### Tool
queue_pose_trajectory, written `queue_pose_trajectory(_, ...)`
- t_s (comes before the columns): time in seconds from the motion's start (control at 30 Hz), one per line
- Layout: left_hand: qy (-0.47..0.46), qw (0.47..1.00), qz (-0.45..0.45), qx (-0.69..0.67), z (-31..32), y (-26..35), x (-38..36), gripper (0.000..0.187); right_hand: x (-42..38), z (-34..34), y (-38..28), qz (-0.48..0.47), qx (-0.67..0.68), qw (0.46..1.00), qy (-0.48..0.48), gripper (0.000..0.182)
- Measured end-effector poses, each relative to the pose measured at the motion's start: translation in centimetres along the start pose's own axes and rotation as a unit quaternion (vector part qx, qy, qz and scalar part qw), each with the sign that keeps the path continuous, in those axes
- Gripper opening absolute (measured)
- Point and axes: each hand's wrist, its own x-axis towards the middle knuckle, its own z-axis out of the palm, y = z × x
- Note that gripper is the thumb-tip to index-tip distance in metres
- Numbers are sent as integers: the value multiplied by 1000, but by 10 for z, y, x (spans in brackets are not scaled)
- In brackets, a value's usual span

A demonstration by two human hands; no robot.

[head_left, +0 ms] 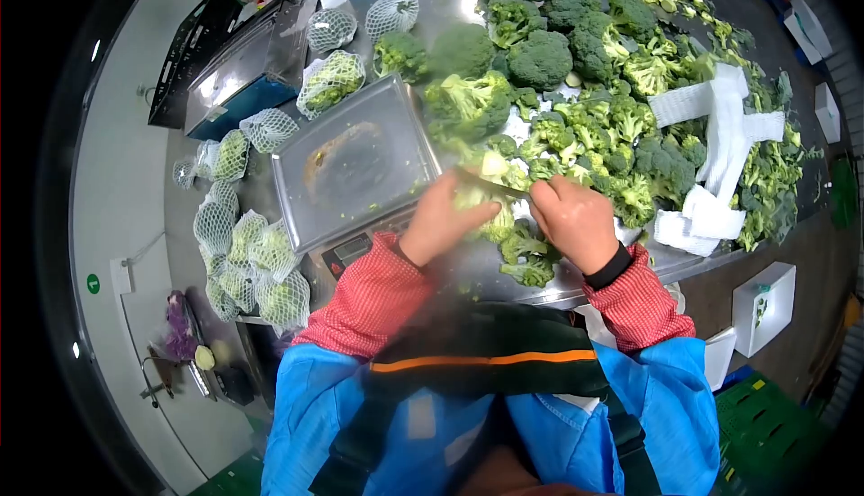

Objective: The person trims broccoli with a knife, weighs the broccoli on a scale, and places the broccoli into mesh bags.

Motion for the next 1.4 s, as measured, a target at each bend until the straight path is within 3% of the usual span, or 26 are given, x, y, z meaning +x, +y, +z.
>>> queue_pose_trajectory(0.07,-35,998,-33,-48,0,11,2,53,-2,12,16,13,-46,998,-30,12)
queue_pose_trajectory(0.13,-93,982,-99,-135,2,13,6,47,-10,23,38,6,-72,997,33,12)
queue_pose_trajectory(0.17,-93,984,-99,-115,6,2,8,30,-20,30,48,15,-65,997,30,11)
queue_pose_trajectory(0.27,-68,998,10,-15,17,7,0,31,-38,30,52,28,-42,998,30,10)
queue_pose_trajectory(0.33,-83,996,26,2,11,21,-7,32,-51,31,56,43,-43,998,25,10)
queue_pose_trajectory(0.4,-74,996,50,11,-1,28,-13,31,-70,32,83,147,-101,984,-9,10)
queue_pose_trajectory(0.47,-67,996,55,8,-18,34,-16,33,-81,14,96,189,-80,979,20,10)
queue_pose_trajectory(0.53,-54,997,55,12,-17,30,-9,36,-76,6,84,213,15,977,20,11)
queue_pose_trajectory(0.6,-24,997,71,-2,-6,24,-2,36,-60,3,69,180,34,982,55,15)
queue_pose_trajectory(0.73,-22,998,53,-35,-3,21,3,37,-50,-15,83,244,-126,961,25,37)
queue_pose_trajectory(0.83,-11,997,39,-60,10,9,3,37,-55,-36,124,329,-255,909,-5,64)
queue_pose_trajectory(0.87,-25,997,23,-71,16,7,4,38,-60,-42,136,307,-283,909,-1,68)
queue_pose_trajectory(1.03,-61,993,67,-73,59,-18,17,42,-78,-45,180,281,-279,918,-30,37)
queue_pose_trajectory(1.2,-98,987,128,0,96,-33,25,49,-76,-66,167,309,-231,922,20,31)
queue_pose_trajectory(1.3,-119,987,98,52,93,-32,21,57,-68,-85,147,350,-182,917,58,26)
queue_pose_trajectory(1.33,-122,986,93,69,90,-29,20,59,-66,-91,145,299,-205,927,96,29)
queue_pose_trajectory(1.4,-85,994,59,24,80,-15,23,64,-53,-110,135,383,-12,920,83,32)
